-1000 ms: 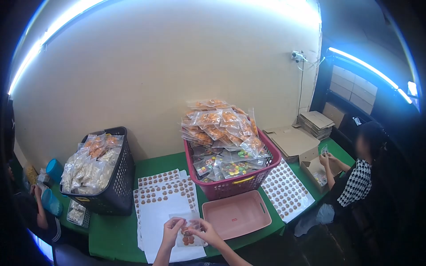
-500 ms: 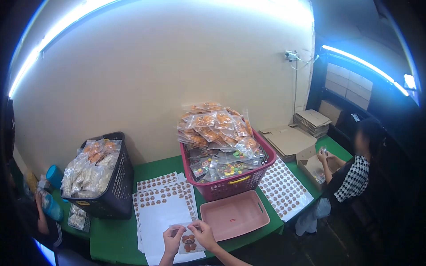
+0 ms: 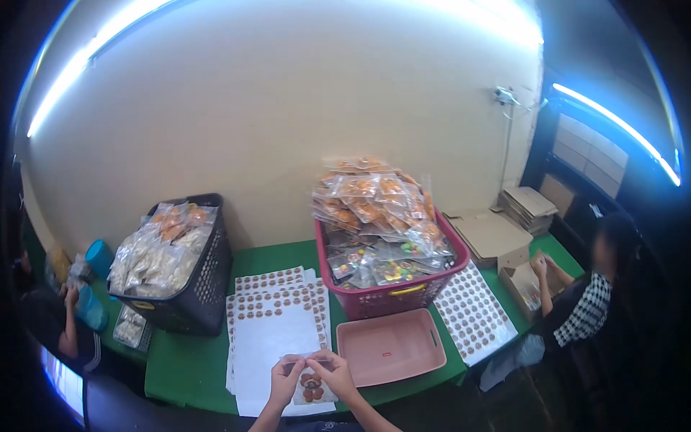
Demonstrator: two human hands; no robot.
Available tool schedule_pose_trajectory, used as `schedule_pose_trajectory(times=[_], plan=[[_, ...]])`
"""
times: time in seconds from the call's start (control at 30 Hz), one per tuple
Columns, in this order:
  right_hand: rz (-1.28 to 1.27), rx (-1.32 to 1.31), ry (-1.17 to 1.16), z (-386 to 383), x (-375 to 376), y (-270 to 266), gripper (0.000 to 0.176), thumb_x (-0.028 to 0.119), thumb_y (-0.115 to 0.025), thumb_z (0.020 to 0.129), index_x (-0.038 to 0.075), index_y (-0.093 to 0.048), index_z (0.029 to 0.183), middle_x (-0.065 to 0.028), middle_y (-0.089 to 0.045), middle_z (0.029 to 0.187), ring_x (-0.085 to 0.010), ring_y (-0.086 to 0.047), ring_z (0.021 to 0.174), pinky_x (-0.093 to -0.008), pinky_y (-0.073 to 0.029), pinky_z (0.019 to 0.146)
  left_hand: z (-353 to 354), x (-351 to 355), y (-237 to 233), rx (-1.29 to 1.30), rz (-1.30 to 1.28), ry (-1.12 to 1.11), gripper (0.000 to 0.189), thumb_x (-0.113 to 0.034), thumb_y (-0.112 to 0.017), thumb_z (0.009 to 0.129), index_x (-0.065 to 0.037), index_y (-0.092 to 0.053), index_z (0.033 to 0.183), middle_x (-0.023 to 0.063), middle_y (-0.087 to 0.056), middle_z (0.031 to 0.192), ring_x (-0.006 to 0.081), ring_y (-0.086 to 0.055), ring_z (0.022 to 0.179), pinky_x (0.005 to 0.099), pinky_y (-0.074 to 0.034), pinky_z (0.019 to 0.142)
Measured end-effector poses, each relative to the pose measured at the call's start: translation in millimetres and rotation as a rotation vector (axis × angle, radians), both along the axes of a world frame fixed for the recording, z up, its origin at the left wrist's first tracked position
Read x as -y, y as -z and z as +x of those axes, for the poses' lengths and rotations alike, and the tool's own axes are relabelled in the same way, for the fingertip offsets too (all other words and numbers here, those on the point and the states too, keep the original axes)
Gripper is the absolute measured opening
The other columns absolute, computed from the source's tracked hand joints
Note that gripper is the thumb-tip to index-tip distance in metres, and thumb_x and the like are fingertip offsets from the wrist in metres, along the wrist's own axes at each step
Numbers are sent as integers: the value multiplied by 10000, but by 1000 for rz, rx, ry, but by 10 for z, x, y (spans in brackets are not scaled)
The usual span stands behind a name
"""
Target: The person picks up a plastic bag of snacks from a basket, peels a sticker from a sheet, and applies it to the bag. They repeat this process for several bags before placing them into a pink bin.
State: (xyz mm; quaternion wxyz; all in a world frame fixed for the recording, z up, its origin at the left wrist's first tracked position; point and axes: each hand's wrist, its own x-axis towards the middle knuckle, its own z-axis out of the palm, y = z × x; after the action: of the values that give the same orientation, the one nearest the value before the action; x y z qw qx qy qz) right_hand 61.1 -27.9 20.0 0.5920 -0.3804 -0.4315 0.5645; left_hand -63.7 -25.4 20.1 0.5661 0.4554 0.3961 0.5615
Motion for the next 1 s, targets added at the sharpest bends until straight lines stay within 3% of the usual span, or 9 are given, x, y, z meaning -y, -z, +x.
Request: schedule_pose_trajectory(times=[0.07, 0.1, 0.3, 0.43, 0.73, 0.87, 1.0], plan=[[26, 25, 30, -75, -46, 46, 87, 76, -584, 782, 0, -563, 820, -17, -571, 778, -75, -525, 728, -203, -429, 647, -55, 6, -116, 59, 17, 21, 71, -63, -557, 801, 4, -560, 824, 39, -574, 790, 97, -542, 759, 223, -445, 678], [32, 45, 36, -117, -64, 53, 82, 73, -582, 782, 0, -561, 814, -16, -566, 771, -74, -524, 726, -201, -428, 646, -104, -12, -79, 40, 75, 5, 98, -77, -565, 801, 6, -564, 854, 27, -579, 772, 69, -540, 716, 191, -448, 604], [67, 118, -14, -493, -188, 31, 65, 63, -581, 781, 5, -556, 798, -9, -545, 765, -69, -520, 719, -199, -423, 626, -529, -39, -32, -98, 41, -140, 88, -70, -574, 790, 6, -572, 835, 18, -576, 746, 53, -521, 681, 182, -413, 598], [-45, 43, -151, -805, -260, 7, 63, 43, -585, 774, -3, -572, 815, -9, -548, 788, -75, -511, 754, -207, -401, 689, -831, -42, -90, -103, 14, -224, 80, -75, -571, 792, -2, -582, 822, 4, -570, 722, 41, -502, 662, 181, -399, 595], [-4, 61, -152, -1380, -467, 78, 68, 21, -585, 765, -18, -588, 821, -28, -575, 772, -91, -535, 724, -207, -414, 677, -1428, -172, 23, -2, -3, -211, 135, -83, -521, 826, 28, -589, 860, 56, -603, 791, 98, -551, 750, 221, -430, 689], [-57, 96, -168, -1550, -518, 13, 92, 24, -565, 778, -19, -611, 844, -52, -577, 816, -104, -528, 769, -215, -406, 698, -1649, -306, 123, -183, 38, -279, 167, -90, -487, 842, 40, -592, 849, 77, -607, 800, 111, -560, 758, 233, -433, 712], [-3, 168, -42, -1688, -560, 36, 123, 25, -541, 793, -18, -619, 878, -64, -574, 845, -114, -523, 790, -213, -398, 708, -1761, -468, 133, -145, 32, -256, 180, -100, -484, 841, 36, -602, 841, 73, -618, 765, 113, -567, 761, 236, -436, 707]])
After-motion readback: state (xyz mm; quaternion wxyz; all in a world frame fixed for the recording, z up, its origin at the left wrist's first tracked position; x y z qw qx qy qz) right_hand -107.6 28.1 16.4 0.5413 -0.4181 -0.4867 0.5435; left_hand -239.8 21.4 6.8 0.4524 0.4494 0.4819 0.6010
